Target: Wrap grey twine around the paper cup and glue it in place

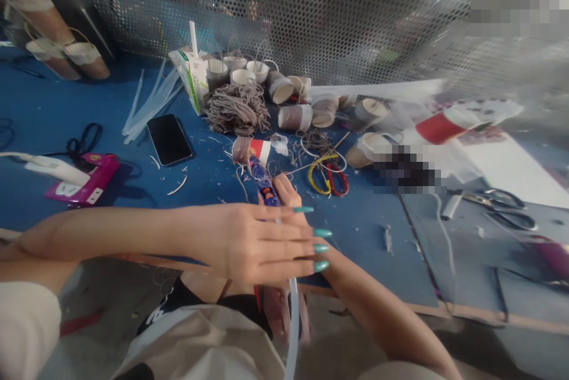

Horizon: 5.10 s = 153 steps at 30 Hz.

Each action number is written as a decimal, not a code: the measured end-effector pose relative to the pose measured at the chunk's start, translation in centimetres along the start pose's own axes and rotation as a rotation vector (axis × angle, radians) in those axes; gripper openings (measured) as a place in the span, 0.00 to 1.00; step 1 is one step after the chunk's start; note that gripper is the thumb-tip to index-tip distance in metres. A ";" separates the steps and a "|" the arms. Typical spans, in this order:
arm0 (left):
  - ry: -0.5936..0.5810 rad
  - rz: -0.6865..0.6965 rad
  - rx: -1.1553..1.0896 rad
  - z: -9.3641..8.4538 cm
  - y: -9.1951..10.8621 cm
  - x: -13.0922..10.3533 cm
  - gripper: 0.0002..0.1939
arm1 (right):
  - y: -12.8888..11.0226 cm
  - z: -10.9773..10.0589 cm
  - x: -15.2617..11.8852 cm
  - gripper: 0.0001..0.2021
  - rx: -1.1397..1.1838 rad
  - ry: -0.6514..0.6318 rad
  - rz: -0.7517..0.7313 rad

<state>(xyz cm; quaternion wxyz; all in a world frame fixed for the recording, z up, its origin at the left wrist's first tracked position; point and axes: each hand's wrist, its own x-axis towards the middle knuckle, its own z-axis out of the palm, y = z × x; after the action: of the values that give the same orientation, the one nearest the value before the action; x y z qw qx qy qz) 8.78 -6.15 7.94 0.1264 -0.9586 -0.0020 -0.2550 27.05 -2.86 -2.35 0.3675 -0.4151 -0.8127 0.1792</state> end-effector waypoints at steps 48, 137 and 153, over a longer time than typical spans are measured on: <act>0.217 -0.009 0.060 2.9 -0.2 -0.3 0.16 | 0.5 0.7 -0.3 0.08 -0.018 0.152 0.024; 0.324 -0.071 -0.012 3.2 0.7 -0.1 0.13 | 0.0 -1.0 -1.3 0.10 0.023 -0.098 0.104; 0.065 -0.046 -0.078 2.8 0.4 -0.1 0.22 | -0.4 -1.1 -1.1 0.12 0.048 -0.095 0.118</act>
<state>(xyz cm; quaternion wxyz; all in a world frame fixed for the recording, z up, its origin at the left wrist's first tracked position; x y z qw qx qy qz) 10.06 -5.90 5.45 0.0832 -0.9538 -0.0099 -0.2885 28.10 -3.99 -1.82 0.3272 -0.4445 -0.7989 0.2392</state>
